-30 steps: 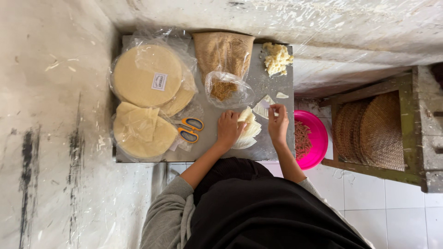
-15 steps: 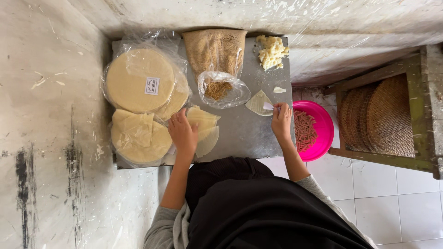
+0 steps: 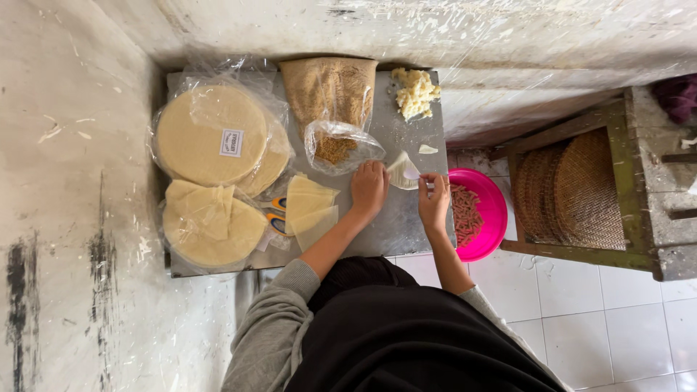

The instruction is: The person places a small amount of filling and chopped garlic onto a lumpia wrapper, then rolls the wrapper into a cylinder by hand.

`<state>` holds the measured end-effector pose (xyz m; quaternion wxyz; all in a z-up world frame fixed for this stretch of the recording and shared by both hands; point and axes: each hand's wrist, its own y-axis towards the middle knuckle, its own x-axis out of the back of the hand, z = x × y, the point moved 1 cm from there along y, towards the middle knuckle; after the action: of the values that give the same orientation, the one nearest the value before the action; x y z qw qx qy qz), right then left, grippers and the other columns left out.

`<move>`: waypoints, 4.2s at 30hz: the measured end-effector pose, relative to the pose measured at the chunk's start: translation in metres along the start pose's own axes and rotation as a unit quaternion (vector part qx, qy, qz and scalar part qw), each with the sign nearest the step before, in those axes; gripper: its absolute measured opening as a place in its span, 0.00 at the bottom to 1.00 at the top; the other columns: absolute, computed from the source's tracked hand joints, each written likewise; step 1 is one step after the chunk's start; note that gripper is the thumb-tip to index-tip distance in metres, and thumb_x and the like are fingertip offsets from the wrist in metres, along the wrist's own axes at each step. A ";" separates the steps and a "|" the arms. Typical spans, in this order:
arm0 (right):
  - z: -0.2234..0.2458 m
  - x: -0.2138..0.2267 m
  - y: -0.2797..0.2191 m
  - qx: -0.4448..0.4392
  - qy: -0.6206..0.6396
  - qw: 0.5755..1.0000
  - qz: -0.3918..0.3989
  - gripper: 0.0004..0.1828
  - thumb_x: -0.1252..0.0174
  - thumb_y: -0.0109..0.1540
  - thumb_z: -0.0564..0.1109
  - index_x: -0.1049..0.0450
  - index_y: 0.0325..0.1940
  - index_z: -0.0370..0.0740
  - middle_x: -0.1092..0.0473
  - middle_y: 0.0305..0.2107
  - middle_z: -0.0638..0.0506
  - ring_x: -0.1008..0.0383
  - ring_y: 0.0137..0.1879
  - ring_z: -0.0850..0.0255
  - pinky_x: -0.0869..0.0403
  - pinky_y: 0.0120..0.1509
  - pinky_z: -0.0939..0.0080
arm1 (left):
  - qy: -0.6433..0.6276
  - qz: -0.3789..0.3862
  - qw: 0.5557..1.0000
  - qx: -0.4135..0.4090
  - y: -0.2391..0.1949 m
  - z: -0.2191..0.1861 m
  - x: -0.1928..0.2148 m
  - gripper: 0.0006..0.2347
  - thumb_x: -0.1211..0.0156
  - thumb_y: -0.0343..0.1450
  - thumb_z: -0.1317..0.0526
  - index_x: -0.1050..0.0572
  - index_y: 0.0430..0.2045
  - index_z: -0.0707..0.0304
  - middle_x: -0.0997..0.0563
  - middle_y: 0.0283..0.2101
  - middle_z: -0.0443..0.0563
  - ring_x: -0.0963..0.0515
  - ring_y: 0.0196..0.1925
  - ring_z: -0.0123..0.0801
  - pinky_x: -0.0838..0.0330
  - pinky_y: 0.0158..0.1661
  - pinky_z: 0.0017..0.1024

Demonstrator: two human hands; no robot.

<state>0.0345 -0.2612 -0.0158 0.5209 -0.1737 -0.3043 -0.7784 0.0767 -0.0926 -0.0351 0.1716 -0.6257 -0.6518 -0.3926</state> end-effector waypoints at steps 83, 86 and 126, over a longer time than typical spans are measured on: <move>0.084 -0.006 0.013 0.397 -0.347 0.806 0.269 0.14 0.41 0.60 0.36 0.21 0.49 0.40 0.25 0.48 0.47 0.23 0.48 0.61 0.22 0.35 0.66 | -0.032 -0.065 0.996 -0.055 -0.077 0.031 0.105 0.18 0.36 0.68 0.66 0.31 0.52 0.65 0.22 0.37 0.53 0.21 0.38 0.44 0.29 0.39 0.39; 0.079 0.007 0.028 0.253 -0.287 0.880 0.283 0.17 0.45 0.66 0.37 0.23 0.59 0.45 0.26 0.51 0.44 0.22 0.46 0.56 0.23 0.33 0.60 | -0.067 -0.059 0.994 -0.058 -0.076 0.029 0.107 0.19 0.34 0.67 0.65 0.30 0.53 0.63 0.20 0.39 0.48 0.21 0.40 0.41 0.29 0.41 0.38; 0.061 -0.049 -0.031 0.072 0.065 0.971 0.219 0.15 0.35 0.64 0.39 0.29 0.53 0.35 0.24 0.41 0.44 0.22 0.46 0.52 0.23 0.50 0.54 | 0.033 -0.031 0.999 -0.008 -0.054 0.031 0.082 0.05 0.39 0.71 0.61 0.23 0.32 0.62 0.25 0.38 0.52 0.25 0.43 0.44 0.32 0.44 0.42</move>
<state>0.0229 -0.1784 -0.0071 0.7085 -0.1472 -0.2798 -0.6309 0.0209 -0.0098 -0.0121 0.1756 -0.5931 -0.6622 -0.4229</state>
